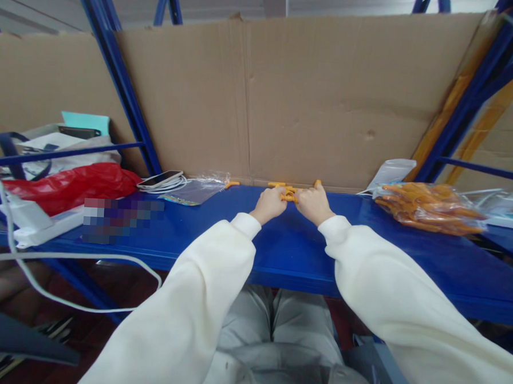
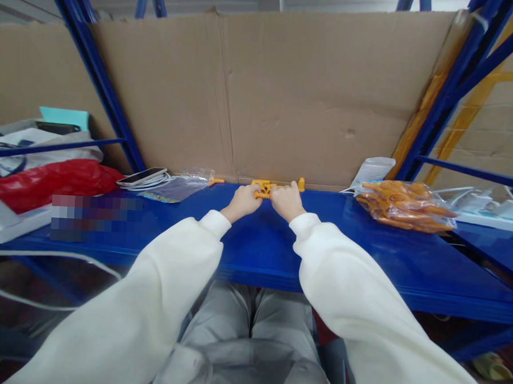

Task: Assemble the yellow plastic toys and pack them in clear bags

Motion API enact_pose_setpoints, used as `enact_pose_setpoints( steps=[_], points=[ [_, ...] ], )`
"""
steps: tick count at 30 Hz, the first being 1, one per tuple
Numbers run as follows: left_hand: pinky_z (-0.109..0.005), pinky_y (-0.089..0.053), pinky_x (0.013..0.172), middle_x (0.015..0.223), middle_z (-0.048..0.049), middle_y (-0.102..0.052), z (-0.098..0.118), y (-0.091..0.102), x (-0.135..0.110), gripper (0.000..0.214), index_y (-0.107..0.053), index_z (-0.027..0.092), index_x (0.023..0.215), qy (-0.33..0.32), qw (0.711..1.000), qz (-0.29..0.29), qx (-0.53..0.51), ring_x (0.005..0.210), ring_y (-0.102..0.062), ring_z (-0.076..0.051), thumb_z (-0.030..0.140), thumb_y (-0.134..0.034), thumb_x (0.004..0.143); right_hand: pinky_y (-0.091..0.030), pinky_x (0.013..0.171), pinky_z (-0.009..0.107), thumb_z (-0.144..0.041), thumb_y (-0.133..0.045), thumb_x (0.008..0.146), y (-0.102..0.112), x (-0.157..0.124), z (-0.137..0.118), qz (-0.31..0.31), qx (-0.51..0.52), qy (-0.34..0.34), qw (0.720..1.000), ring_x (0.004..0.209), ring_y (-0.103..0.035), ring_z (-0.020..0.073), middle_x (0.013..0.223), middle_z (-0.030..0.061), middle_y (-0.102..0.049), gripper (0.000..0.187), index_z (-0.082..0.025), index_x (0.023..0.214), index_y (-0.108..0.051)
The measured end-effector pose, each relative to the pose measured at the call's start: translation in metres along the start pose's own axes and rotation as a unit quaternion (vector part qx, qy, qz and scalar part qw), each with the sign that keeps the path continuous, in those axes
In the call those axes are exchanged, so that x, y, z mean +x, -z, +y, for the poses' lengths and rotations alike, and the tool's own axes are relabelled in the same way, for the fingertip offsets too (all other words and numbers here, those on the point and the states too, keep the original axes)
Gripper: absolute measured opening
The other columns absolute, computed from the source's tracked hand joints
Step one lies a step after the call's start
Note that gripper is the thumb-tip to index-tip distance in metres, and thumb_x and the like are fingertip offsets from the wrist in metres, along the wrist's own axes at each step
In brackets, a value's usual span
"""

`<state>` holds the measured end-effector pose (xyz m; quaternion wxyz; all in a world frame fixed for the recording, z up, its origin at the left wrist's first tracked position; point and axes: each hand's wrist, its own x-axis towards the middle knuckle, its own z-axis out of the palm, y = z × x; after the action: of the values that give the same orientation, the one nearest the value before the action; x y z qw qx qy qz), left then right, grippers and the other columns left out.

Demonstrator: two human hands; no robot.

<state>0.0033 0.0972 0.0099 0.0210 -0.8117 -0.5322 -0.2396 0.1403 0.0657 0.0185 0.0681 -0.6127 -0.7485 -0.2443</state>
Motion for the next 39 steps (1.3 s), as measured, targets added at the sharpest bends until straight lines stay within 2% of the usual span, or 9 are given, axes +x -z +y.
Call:
enact_pose_setpoints(
  steps=[6, 16, 21, 25, 31, 34, 39],
  points=[
    [-0.034, -0.055, 0.097, 0.107, -0.0085, -0.079, 0.0, -0.001, 0.001, 0.025, -0.077, 0.021, 0.108, 0.007, 1.0, -0.008, -0.009, 0.109, -0.073, -0.026, 0.02, -0.058, 0.091, -0.03, 0.089, 0.041, -0.01, -0.045, 0.092, -0.005, 0.0, 0.009, 0.014, -0.005, 0.01, 1.0, 0.091, -0.072, 0.0305, 0.096, 0.0256, -0.077, 0.033, -0.004, 0.107, -0.074],
    [-0.035, -0.055, 0.097, 0.108, -0.0091, -0.079, -0.002, -0.006, -0.001, 0.029, -0.076, 0.021, 0.113, -0.005, 1.0, 0.006, 0.01, 0.108, -0.073, -0.027, 0.017, -0.056, 0.091, -0.04, 0.095, 0.041, -0.016, -0.047, 0.093, 0.005, -0.002, 0.004, -0.032, -0.009, 0.002, 0.999, 0.103, -0.074, 0.0328, 0.102, 0.0278, -0.076, 0.035, -0.004, 0.107, -0.077],
    [-0.035, -0.056, 0.09, 0.111, -0.0129, -0.076, -0.002, 0.001, -0.004, 0.031, -0.072, 0.018, 0.117, -0.06, 0.997, 0.032, 0.047, 0.107, -0.072, -0.027, 0.014, -0.053, 0.093, -0.05, 0.087, 0.036, -0.022, -0.049, 0.095, 0.006, -0.001, 0.004, -0.069, 0.038, -0.036, 0.996, 0.107, -0.074, 0.033, 0.108, 0.0226, -0.077, 0.036, -0.009, 0.115, -0.076],
    [-0.033, -0.056, 0.083, 0.112, -0.015, -0.074, -0.005, 0.007, -0.005, 0.028, -0.07, 0.017, 0.115, -0.104, 0.99, 0.058, 0.071, 0.106, -0.071, -0.027, 0.015, -0.052, 0.094, -0.053, 0.088, 0.035, -0.023, -0.049, 0.095, 0.006, 0.002, 0.006, -0.079, 0.076, -0.029, 0.994, 0.107, -0.074, 0.0321, 0.108, 0.0187, -0.078, 0.035, -0.013, 0.114, -0.077],
    [-0.03, -0.055, 0.076, 0.113, -0.0143, -0.073, -0.007, 0.008, -0.005, 0.025, -0.069, 0.02, 0.112, -0.124, 0.986, 0.064, 0.087, 0.098, -0.071, -0.024, 0.016, -0.051, 0.095, -0.054, 0.089, 0.036, -0.021, -0.049, 0.092, 0.002, 0.005, 0.008, -0.096, 0.113, -0.002, 0.989, 0.104, -0.074, 0.0298, 0.106, 0.0147, -0.079, 0.035, -0.016, 0.112, -0.077],
    [-0.031, -0.055, 0.08, 0.114, -0.0127, -0.074, -0.008, 0.004, -0.003, 0.028, -0.069, 0.022, 0.115, -0.114, 0.99, 0.05, 0.069, 0.102, -0.071, -0.025, 0.017, -0.052, 0.094, -0.054, 0.091, 0.038, -0.024, -0.05, 0.093, -0.002, 0.004, 0.009, -0.092, 0.127, -0.012, 0.988, 0.104, -0.074, 0.0295, 0.107, 0.0141, -0.079, 0.034, -0.016, 0.112, -0.077],
    [-0.033, -0.054, 0.087, 0.106, -0.01, -0.077, -0.023, 0.0, 0.005, 0.026, -0.071, 0.023, 0.113, -0.026, 0.999, 0.015, 0.016, 0.105, -0.073, -0.027, 0.019, -0.055, 0.092, -0.054, 0.089, 0.036, -0.034, -0.064, 0.091, -0.016, 0.001, 0.021, -0.034, 0.19, -0.001, 0.981, 0.104, -0.073, 0.0288, 0.114, 0.015, -0.076, 0.036, -0.014, 0.12, -0.071]
  ],
)
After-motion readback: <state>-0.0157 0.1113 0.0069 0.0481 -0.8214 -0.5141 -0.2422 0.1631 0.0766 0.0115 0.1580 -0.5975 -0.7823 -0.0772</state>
